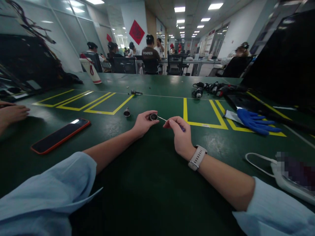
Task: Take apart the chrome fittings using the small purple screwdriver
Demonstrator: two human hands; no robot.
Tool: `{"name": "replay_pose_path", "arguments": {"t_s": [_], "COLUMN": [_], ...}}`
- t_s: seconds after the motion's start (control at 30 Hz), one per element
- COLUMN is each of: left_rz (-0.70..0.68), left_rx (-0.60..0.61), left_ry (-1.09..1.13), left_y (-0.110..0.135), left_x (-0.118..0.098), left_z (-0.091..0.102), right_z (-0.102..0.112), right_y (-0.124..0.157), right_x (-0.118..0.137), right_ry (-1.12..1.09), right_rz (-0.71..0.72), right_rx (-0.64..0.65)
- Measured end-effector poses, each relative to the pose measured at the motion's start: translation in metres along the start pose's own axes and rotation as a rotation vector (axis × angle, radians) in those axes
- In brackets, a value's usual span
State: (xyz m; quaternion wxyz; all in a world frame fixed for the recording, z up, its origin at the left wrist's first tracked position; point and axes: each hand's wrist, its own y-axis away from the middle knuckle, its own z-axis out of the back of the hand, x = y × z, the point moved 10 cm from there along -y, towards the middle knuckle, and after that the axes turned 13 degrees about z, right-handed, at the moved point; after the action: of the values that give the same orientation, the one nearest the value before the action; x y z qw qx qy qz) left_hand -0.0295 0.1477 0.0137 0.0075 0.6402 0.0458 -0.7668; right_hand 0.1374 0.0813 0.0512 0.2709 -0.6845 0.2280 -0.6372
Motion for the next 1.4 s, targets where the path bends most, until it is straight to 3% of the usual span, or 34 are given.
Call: {"name": "replay_pose_path", "arguments": {"t_s": [0.47,0.87,1.4], "left_rz": [0.022,0.035,-0.003], "left_rx": [-0.044,-0.051,-0.062], "left_ry": [0.009,-0.014,-0.049], "left_y": [-0.006,-0.001,0.002], "left_x": [0.004,0.003,0.000], "left_z": [0.015,0.013,0.013], "right_z": [-0.032,-0.030,-0.030], "right_y": [-0.020,-0.010,-0.006], "right_x": [-0.037,-0.063,-0.063], "right_ry": [0.018,-0.238,-0.288], "right_rz": [-0.095,-0.278,-0.319], "right_rx": [0.090,-0.010,-0.023]}}
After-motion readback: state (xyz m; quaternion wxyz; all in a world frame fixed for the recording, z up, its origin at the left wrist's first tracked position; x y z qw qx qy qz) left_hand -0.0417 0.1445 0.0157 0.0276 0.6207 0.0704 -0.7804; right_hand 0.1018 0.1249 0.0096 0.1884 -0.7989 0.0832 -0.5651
